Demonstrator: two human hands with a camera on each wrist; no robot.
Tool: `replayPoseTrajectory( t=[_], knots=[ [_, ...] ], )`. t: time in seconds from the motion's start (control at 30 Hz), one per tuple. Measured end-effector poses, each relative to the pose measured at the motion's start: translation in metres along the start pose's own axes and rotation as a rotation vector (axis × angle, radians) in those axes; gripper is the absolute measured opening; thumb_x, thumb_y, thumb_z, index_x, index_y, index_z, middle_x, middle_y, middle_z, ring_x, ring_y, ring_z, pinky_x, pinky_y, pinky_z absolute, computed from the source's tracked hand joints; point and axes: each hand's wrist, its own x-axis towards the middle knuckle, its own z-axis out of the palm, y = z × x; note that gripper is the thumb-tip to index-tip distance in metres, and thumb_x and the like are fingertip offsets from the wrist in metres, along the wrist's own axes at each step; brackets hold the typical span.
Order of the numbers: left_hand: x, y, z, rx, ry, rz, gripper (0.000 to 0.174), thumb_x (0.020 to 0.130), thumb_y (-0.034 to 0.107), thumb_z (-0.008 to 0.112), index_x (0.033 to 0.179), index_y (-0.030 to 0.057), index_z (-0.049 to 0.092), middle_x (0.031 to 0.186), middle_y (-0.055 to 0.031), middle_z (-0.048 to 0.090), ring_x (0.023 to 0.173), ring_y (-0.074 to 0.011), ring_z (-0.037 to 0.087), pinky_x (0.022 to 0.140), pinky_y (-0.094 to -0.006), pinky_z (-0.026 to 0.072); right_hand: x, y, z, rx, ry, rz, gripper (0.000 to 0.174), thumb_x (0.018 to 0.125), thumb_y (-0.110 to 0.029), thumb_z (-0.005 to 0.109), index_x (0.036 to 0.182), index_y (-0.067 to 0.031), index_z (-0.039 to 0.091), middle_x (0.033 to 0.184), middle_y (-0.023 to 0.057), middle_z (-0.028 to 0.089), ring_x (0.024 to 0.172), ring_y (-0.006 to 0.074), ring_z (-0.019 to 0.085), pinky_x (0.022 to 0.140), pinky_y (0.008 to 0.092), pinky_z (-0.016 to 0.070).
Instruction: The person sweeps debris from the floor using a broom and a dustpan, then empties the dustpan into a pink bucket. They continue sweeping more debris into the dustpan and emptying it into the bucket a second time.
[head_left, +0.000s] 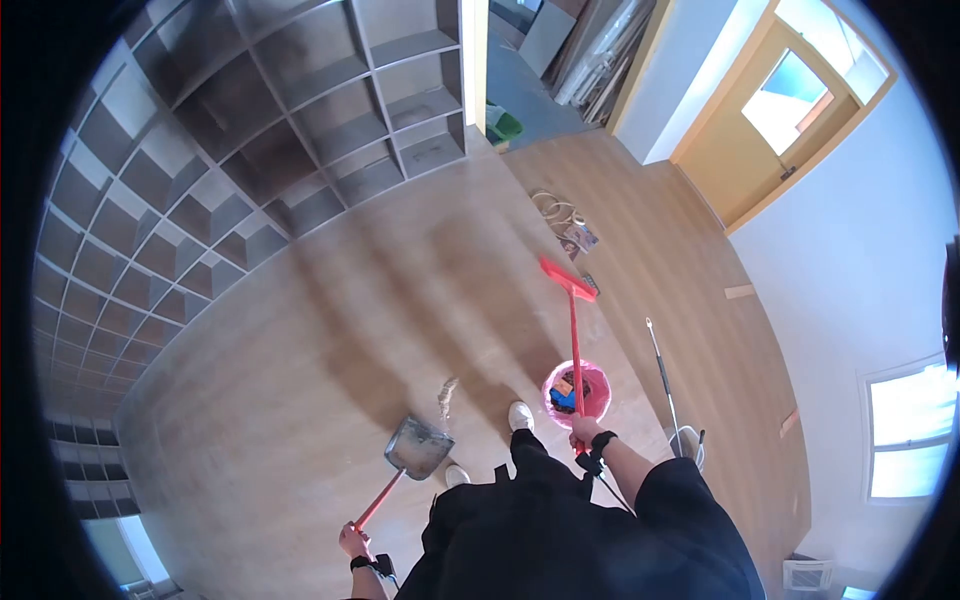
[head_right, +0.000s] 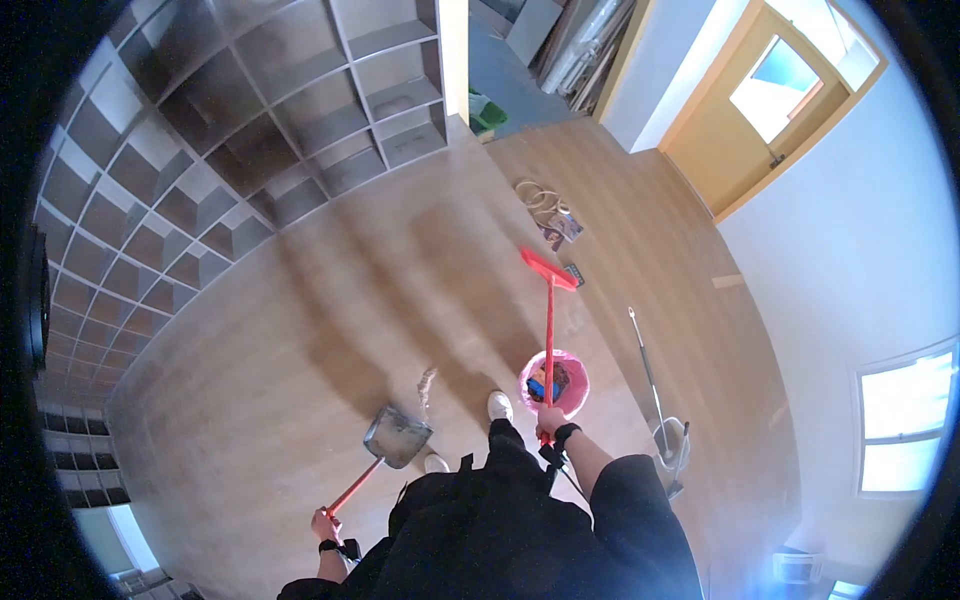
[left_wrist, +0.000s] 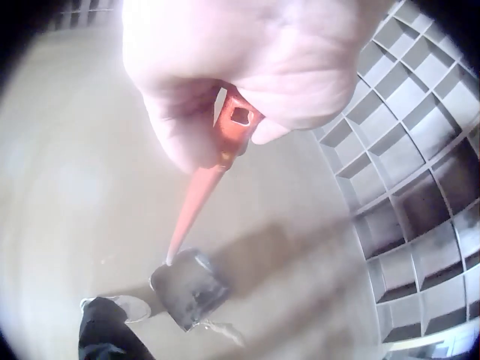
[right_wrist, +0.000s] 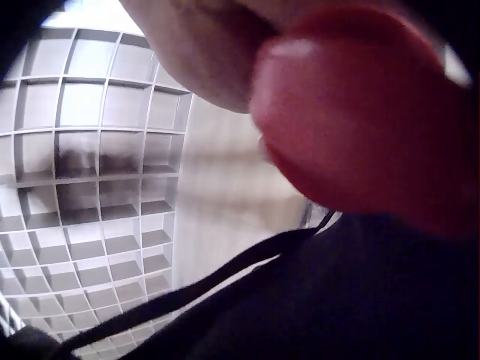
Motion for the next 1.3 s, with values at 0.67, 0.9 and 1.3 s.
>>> replayPoseTrajectory(
  t=[0.67,0.9,1.3],
  knots=[
    [0.032,0.009,0.000,0.475,-0.214,0.410,0.027,0.076,0.024,0.045,0.087,0.0064,0.063,0.067,-0.0149,0.060,0.056,-0.0234,0.059,0.054,-0.0337,0.0473,-0.139,0.091,0.119,-0.131,-0.157,0.063,0.044,0.087,-0.036,0.028,0.072,0.0030,0.044,0.054,0.0129,0.049,0.041,0.0228,0.047,0.041,0.0348,0.0412],
    [0.085,-0.035,0.005,0.503,-0.143,0.408,0.026,0.078,0.025,0.047,0.088,0.0070,0.062,0.081,-0.0173,0.061,0.078,-0.0323,0.059,0.070,-0.0390,0.0466,-0.196,0.115,0.116,-0.156,-0.260,0.217,0.039,0.088,-0.039,0.032,0.071,-0.0050,0.037,0.053,0.0061,0.041,0.040,0.0155,0.040,0.039,0.0295,0.0373],
    [0.027,0.028,0.034,1.053,-0.079,0.431,0.024,0.076,0.026,0.051,0.084,0.0033,0.055,0.081,-0.0194,0.060,0.078,-0.0337,0.059,0.069,-0.0440,0.0475,-0.279,0.111,0.112,-0.214,-0.311,0.352,0.034,0.089,-0.039,0.035,0.073,-0.0090,0.035,0.054,0.0026,0.036,0.040,0.0129,0.037,0.038,0.0265,0.0346]
  ],
)
